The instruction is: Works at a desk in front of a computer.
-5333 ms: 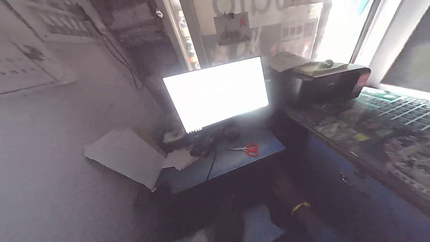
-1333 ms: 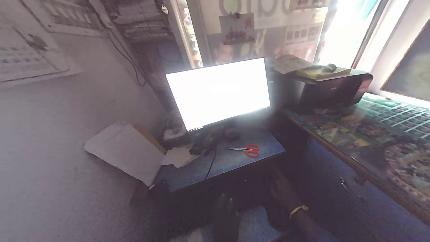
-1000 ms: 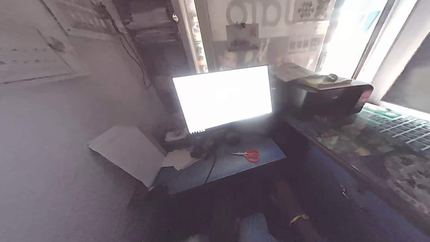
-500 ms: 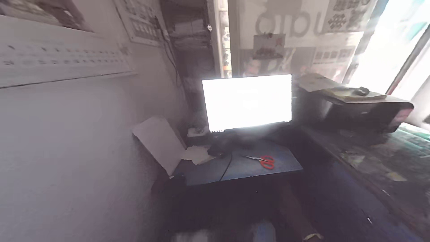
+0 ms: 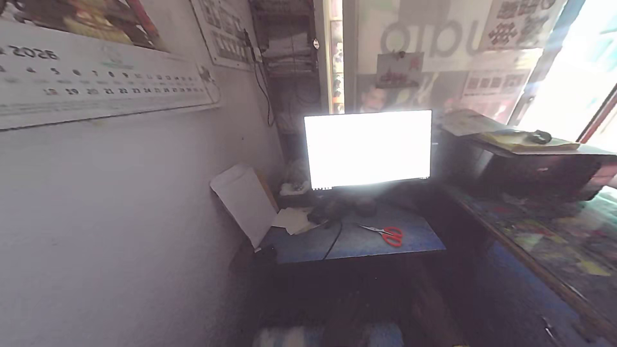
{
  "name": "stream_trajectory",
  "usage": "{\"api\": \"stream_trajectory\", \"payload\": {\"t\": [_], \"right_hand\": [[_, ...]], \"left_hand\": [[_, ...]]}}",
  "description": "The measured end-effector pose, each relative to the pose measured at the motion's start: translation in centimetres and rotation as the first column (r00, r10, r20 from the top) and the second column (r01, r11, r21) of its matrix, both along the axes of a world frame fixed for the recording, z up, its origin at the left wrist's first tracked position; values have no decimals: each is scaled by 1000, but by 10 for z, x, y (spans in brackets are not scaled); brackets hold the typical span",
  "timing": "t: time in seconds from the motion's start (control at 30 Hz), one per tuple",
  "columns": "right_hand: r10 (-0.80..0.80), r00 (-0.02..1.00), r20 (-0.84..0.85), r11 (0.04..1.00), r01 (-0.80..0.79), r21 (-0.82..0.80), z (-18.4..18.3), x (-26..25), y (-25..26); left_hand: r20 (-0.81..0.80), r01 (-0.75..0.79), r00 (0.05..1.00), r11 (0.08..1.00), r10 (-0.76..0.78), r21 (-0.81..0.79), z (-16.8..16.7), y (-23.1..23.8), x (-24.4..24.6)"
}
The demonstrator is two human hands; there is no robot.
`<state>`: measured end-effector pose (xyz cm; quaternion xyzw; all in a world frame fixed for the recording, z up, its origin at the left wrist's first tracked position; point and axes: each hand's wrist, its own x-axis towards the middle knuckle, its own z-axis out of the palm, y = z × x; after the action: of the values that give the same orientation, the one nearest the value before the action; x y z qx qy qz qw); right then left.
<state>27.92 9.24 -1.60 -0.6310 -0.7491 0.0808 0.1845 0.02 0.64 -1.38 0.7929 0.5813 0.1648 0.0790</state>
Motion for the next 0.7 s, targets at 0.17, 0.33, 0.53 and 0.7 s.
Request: {"api": "stream_trajectory", "payload": {"t": [0.17, 0.33, 0.53, 0.7], "right_hand": [[-10, 1000, 23, 1000, 10, 14, 2, 0, -4], [-110, 984, -138, 988, 93, -120, 34, -8, -16], [-136, 990, -43, 965, 123, -232, 45, -9, -12], [-56, 996, 65, 989, 64, -136, 6, -2, -2]], "left_hand": [[-17, 27, 999, 999, -27, 30, -14, 4, -2], [10, -134, 990, 955, 142, -266, 30, -4, 12], [-15, -104, 994, 944, 104, -313, 69, -17, 17], [-86, -89, 994, 975, 73, -204, 31, -5, 14]]}}
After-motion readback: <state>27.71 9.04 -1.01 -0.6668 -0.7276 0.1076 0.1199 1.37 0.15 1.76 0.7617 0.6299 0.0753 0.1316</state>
